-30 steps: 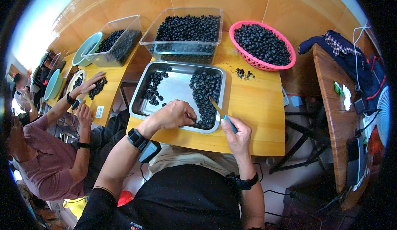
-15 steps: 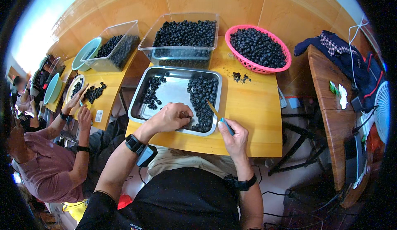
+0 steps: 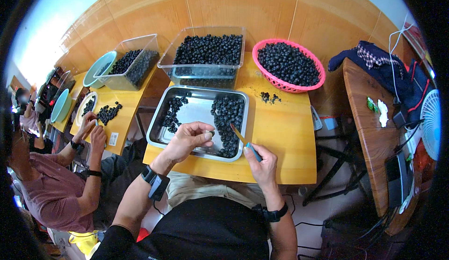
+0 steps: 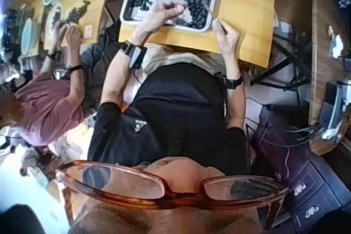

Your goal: Manually sort and inspect small black objects on a metal tray at a table.

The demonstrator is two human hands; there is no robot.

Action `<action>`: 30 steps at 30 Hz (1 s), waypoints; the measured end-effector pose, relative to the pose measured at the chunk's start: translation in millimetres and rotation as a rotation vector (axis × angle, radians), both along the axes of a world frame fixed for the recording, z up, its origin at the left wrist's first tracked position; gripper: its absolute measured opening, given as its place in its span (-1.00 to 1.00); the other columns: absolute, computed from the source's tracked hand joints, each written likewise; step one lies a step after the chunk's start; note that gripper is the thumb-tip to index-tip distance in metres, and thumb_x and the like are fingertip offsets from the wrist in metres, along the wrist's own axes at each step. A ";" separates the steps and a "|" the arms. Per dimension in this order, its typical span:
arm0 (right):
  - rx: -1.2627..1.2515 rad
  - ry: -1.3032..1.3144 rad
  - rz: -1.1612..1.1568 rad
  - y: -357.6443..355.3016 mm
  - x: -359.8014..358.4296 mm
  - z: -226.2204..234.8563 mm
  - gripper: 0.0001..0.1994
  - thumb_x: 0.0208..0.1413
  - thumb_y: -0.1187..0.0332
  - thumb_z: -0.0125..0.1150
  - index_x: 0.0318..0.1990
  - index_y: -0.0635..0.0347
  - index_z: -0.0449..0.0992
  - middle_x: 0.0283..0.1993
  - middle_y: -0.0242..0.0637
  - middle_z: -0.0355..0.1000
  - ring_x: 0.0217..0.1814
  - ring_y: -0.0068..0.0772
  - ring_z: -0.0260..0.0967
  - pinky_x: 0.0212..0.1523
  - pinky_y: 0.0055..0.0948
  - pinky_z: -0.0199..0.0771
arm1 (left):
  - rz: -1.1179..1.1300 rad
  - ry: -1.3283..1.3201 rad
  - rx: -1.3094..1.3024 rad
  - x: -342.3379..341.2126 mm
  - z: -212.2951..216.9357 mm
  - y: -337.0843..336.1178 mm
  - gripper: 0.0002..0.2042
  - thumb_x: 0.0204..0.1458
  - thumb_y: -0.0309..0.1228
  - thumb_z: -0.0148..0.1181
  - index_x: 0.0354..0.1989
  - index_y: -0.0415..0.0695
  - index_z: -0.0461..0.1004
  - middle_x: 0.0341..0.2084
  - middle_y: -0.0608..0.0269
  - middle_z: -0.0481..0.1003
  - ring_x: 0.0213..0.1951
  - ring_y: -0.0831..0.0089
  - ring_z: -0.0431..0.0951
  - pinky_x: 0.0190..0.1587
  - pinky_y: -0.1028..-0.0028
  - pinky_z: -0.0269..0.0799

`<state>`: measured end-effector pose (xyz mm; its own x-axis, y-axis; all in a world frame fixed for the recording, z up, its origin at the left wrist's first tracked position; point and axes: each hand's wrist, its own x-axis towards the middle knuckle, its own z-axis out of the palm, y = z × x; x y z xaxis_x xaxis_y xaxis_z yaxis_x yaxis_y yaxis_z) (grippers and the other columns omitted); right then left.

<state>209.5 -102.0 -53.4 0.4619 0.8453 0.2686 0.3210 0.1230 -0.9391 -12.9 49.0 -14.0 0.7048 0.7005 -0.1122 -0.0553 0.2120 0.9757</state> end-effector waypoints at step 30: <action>0.143 -0.158 0.175 -2.8 -18.9 30.8 -0.68 0.21 0.23 0.38 -0.15 0.40 0.65 -0.46 -0.19 0.48 -0.45 -0.39 0.42 -0.40 -0.41 0.38 | 0.039 -0.419 -0.341 8.4 0.7 -30.1 -0.91 0.27 -0.47 0.20 -0.14 -0.20 0.54 -0.27 0.22 0.58 -0.23 0.50 0.63 -0.12 0.48 0.68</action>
<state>190.6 -104.7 -22.6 0.2554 0.8566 0.4484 0.4241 0.3175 -0.8481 -4.5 18.9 -13.2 0.7125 0.6997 -0.0527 -0.4387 0.5028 0.7448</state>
